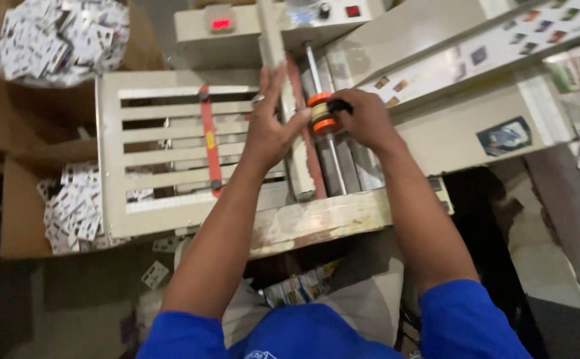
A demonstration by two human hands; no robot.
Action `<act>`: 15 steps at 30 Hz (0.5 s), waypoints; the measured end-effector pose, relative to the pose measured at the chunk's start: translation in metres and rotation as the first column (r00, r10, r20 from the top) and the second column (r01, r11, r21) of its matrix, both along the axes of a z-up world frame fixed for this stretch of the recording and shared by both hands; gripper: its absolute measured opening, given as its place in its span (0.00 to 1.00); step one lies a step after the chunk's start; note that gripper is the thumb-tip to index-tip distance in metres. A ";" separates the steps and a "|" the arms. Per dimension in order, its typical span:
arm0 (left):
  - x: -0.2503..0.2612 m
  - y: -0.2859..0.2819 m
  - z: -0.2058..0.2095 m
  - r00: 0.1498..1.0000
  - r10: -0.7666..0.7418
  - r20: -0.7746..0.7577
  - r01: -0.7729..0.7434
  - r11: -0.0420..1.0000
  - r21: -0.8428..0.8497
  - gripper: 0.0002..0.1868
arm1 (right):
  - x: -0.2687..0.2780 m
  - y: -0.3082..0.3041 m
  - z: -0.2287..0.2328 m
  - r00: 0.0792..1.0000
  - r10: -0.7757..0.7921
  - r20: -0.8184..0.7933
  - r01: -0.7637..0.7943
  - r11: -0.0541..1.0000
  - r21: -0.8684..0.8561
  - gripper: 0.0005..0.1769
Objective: The person operates a manual paper processing machine by turning a crank handle with their right hand while guiding small printed cards through the rollers with their left hand. They repeatedly pick up cards from a nearby cardboard box and feed them into the machine, occasionally adjusting the machine's guide rails.
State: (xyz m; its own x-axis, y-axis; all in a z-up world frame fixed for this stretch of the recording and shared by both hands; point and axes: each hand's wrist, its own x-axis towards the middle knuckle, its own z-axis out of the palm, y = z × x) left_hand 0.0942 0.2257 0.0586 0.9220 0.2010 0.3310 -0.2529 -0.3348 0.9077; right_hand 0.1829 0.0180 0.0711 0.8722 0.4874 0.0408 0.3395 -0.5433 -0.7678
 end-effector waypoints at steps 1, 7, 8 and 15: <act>-0.002 0.001 0.006 0.999 -0.016 0.032 0.015 1.000 0.005 0.42 | 0.002 -0.002 -0.005 0.985 0.018 0.171 -0.012 0.999 -0.039 0.17; -0.003 -0.002 0.012 0.990 0.052 0.133 -0.064 0.994 0.088 0.27 | 0.001 -0.001 -0.003 0.944 0.078 0.320 -0.069 0.997 -0.038 0.20; -0.002 -0.002 0.009 0.988 0.059 0.142 -0.075 0.991 0.113 0.23 | -0.001 0.000 0.000 0.959 0.060 0.277 -0.056 0.998 -0.021 0.20; -0.002 -0.002 0.013 0.948 0.145 0.284 -0.165 0.985 0.050 0.12 | 0.002 -0.001 -0.007 0.932 0.063 0.357 -0.035 0.996 -0.082 0.21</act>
